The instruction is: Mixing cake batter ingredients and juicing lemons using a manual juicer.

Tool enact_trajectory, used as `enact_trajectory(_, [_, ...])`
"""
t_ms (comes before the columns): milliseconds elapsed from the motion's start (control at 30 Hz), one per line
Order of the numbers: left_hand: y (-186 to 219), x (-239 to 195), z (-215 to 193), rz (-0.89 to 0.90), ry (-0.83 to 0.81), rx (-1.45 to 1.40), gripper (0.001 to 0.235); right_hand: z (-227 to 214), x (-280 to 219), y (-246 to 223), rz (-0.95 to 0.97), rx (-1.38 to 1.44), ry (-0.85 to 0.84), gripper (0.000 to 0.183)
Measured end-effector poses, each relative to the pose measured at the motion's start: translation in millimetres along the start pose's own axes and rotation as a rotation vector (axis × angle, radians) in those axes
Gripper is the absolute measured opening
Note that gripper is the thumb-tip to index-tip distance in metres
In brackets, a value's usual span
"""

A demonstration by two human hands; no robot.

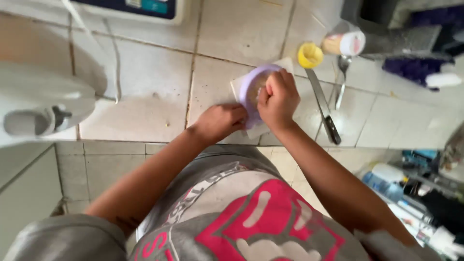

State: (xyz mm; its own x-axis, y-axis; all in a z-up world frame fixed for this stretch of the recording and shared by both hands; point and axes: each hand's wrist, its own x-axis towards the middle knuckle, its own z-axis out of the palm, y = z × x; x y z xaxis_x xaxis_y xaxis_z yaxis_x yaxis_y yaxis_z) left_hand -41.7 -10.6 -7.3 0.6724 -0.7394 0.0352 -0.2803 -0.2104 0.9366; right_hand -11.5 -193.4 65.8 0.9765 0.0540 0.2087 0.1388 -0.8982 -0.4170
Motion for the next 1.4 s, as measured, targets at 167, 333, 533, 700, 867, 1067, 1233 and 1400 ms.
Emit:
enact_trajectory(167, [3, 5, -5, -0.035, 0.197, 0.045, 0.019, 7, 10, 11, -0.028, 0.027, 0.039, 0.026])
enact_trajectory(333, [25, 8, -7, -0.179, 0.213, 0.114, 0.024, -3, 3, 8, 0.055, 0.011, 0.081, 0.025])
enact_trajectory(533, [38, 9, 9, -0.253, 0.310, 0.171, 0.049, -37, 4, -1, -0.007, 0.043, 0.014, 0.034])
enact_trajectory(700, [48, 3, 15, -0.314, 0.404, 0.163, 0.039, -62, -4, 11, -0.115, 0.098, -0.205, 0.042])
enact_trajectory(867, [57, 1, 12, -0.425, 0.415, 0.149, 0.031, -56, 25, 40, -0.609, 0.077, -0.305, 0.035])
enact_trajectory(1067, [57, 2, 12, -0.392, 0.444, 0.132, 0.026, -35, 41, 59, -1.120, 0.274, -0.487, 0.025])
enact_trajectory(1233, [52, -1, 20, -0.382, 0.443, 0.184, 0.028, -26, 24, 56, -1.006, 0.363, -0.461, 0.019])
enact_trajectory(1400, [50, 0, 27, -0.343, 0.442, 0.237, 0.029, -16, 0, 50, -0.644, 0.252, -0.211, 0.019])
